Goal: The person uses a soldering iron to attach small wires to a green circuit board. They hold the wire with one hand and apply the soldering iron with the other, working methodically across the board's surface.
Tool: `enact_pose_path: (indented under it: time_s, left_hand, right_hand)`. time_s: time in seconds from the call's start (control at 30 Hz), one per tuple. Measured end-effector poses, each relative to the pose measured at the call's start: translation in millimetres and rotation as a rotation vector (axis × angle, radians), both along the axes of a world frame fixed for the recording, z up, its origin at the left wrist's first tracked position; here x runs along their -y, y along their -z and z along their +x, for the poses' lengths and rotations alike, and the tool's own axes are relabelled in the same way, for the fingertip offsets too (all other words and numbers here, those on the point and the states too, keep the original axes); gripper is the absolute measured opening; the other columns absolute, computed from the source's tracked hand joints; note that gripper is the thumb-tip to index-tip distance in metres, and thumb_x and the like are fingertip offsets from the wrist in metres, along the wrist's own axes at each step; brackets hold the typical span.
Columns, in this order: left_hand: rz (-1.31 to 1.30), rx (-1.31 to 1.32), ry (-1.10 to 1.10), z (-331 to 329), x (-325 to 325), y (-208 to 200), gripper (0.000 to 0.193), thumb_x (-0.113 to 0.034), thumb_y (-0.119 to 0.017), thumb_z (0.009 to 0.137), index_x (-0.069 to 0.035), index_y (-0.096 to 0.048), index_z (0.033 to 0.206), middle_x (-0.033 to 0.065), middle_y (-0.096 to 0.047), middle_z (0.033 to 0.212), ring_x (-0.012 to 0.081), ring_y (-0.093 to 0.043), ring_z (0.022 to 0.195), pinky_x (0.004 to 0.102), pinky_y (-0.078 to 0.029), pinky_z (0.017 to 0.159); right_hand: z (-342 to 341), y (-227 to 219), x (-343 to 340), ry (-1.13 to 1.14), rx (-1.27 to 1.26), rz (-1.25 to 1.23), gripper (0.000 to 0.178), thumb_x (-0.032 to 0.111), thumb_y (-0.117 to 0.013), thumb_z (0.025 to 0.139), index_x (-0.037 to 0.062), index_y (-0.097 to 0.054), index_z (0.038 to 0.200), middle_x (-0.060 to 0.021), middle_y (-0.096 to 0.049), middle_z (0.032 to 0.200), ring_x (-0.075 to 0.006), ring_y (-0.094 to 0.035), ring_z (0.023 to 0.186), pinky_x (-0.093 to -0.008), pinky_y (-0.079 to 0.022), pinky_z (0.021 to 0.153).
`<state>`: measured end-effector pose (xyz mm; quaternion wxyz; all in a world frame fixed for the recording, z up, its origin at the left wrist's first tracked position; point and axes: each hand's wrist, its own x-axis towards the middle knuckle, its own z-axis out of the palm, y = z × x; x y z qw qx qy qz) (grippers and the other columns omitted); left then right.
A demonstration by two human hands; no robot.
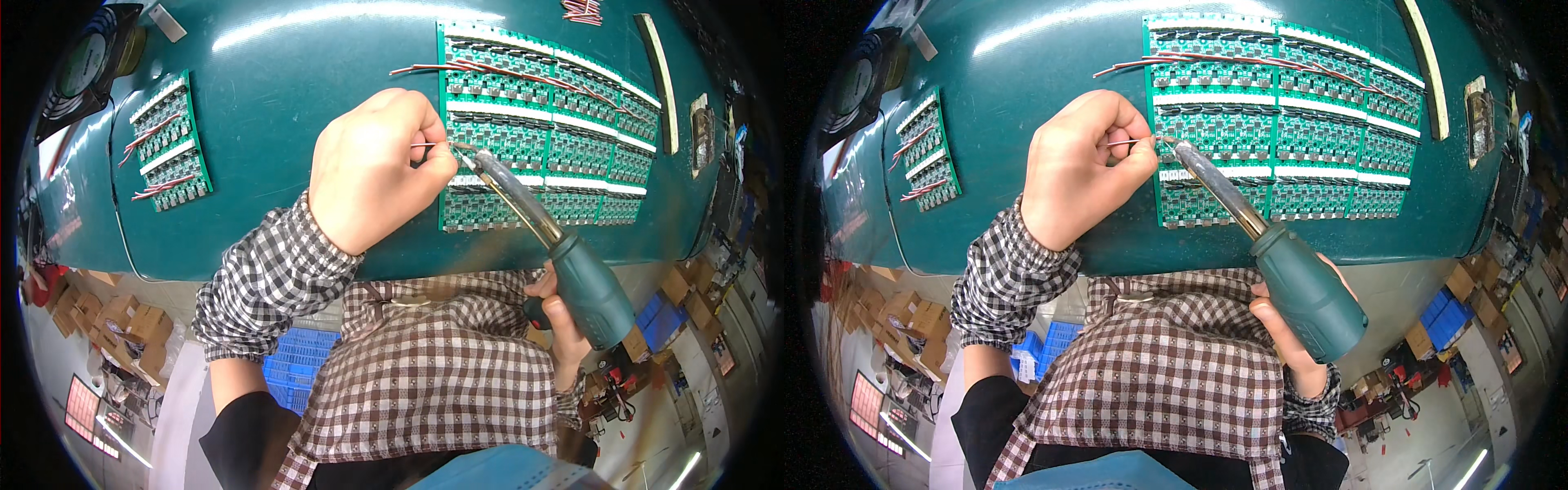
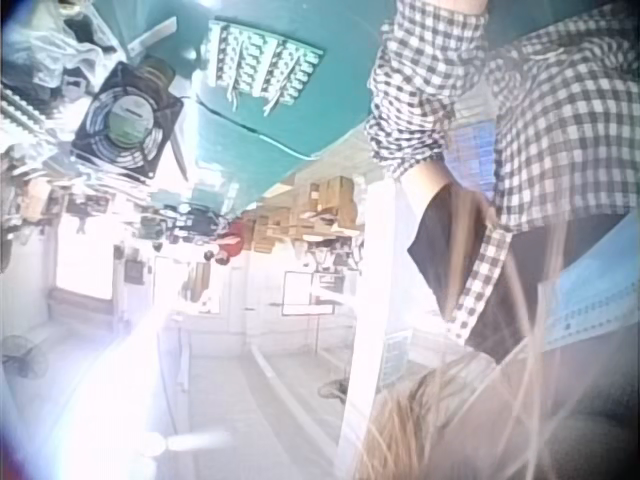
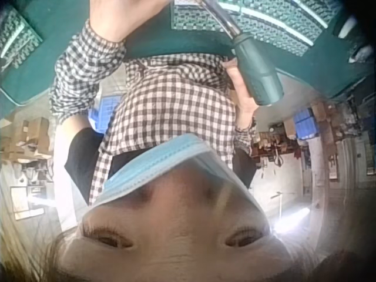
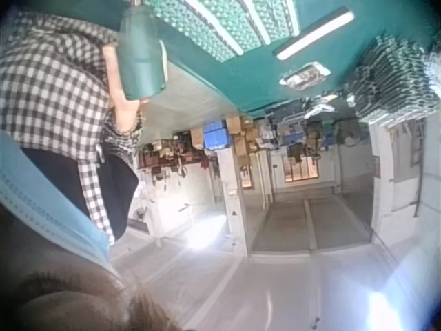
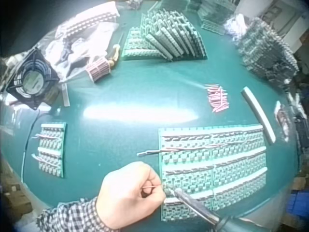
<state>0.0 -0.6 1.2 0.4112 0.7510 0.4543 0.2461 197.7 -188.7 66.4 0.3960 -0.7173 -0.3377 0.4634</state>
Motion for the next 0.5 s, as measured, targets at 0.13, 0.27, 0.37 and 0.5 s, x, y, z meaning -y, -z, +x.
enact_pose_path:
  time_s: [0.13,0.27,0.37,0.5]
  left_hand:
    - [0.005,0.010,0.021,0,0,3,0.012,0.001,-0.068,0.069,-0.003,-0.058,0.073,0.0018,-0.052,0.068,0.0080,-0.048,0.055,0.0219,-0.040,0.049]
    - [0.026,0.003,0.007,0,0,2,0.012,0.001,-0.068,0.068,-0.003,-0.057,0.073,0.0023,-0.052,0.067,0.0092,-0.048,0.055,0.0224,-0.040,0.049]
    - [0.039,0.008,0.008,1,0,2,0.012,0.001,-0.067,0.068,-0.003,-0.057,0.073,0.0026,-0.052,0.067,0.0097,-0.048,0.054,0.0228,-0.040,0.049]
    - [0.033,0.006,0.006,0,0,1,0.011,0.001,-0.067,0.068,-0.003,-0.057,0.073,0.0027,-0.052,0.066,0.0098,-0.048,0.054,0.0230,-0.040,0.048]
  right_hand:
    - [-11,-2,-9,0.032,0.083,0.082,0.050,0.024,-0.069,0.082,-0.0126,-0.054,0.112,-0.0098,-0.056,0.076,-0.0205,-0.058,0.068,-0.0367,-0.055,0.067]
    - [-6,-1,-5,-0.023,0.113,0.058,0.049,0.024,-0.069,0.082,-0.0126,-0.055,0.111,-0.0106,-0.056,0.076,-0.0213,-0.058,0.068,-0.0371,-0.055,0.066]
    - [-8,-2,-7,0.013,0.086,0.067,0.050,0.023,-0.069,0.082,-0.0132,-0.054,0.112,-0.0107,-0.056,0.076,-0.0207,-0.058,0.068,-0.0369,-0.055,0.066]
    - [0,3,2,-0.029,0.078,0.048,0.062,0.017,-0.077,0.076,-0.0101,-0.046,0.122,-0.0137,-0.064,0.087,-0.0210,-0.064,0.076,-0.0350,-0.055,0.074]
